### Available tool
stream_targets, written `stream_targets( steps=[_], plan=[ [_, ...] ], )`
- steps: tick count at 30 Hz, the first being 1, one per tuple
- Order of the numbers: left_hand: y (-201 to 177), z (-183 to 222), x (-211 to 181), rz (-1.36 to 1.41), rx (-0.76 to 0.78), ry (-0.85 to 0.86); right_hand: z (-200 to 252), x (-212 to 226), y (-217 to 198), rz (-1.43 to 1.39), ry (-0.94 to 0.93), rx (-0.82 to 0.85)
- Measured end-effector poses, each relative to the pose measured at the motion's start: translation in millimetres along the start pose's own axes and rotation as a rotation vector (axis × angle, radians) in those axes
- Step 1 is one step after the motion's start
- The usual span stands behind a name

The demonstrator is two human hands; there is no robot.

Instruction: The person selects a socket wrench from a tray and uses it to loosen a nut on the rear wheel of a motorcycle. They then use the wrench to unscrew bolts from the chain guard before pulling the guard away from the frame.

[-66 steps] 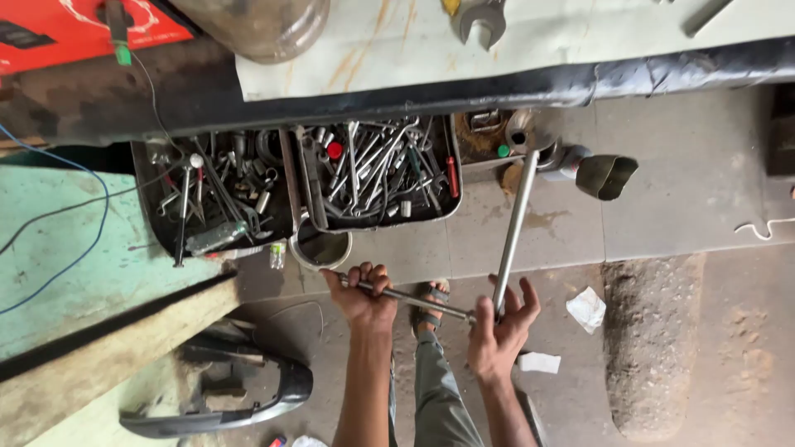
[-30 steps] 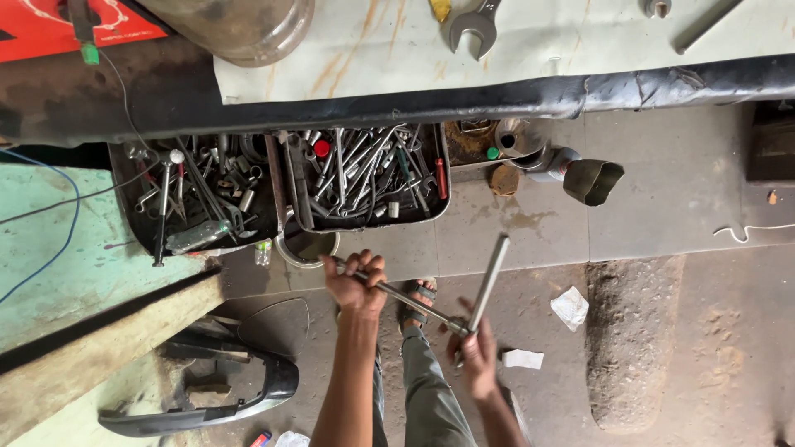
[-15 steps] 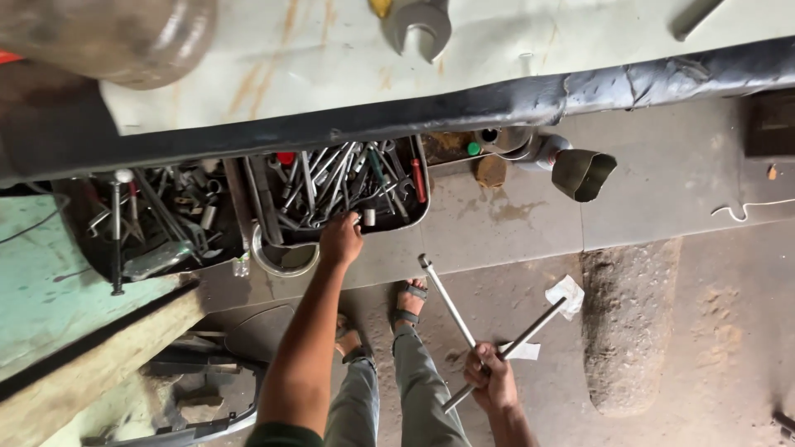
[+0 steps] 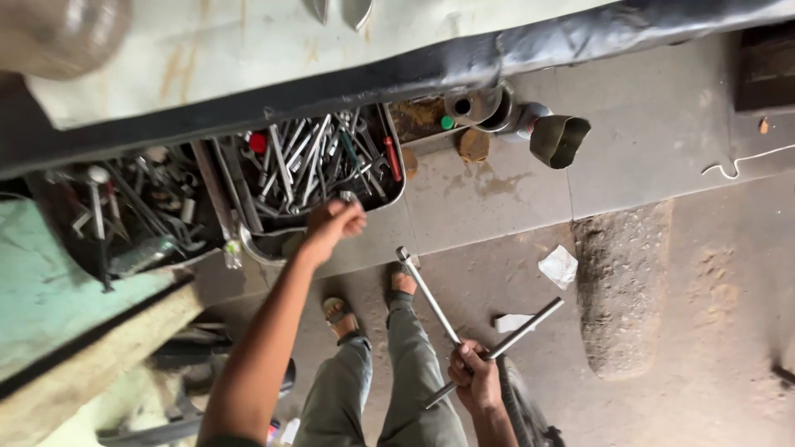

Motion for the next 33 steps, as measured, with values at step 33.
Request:
stream_targets(
  steps=[33],
  plan=[
    [260,655,221,-0.444,1.177,0.040,687,-143,-8,0.916,-1.394,-1.324]
  ],
)
Point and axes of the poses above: each hand's wrist, its own z-axis away from the middle knuckle, its own y-axis out of the palm, x = y × z, the point moved 5 cm from there along -z, towards the middle knuckle, and after that the axes turned 13 degrees about -y, right-handed, at the moved point
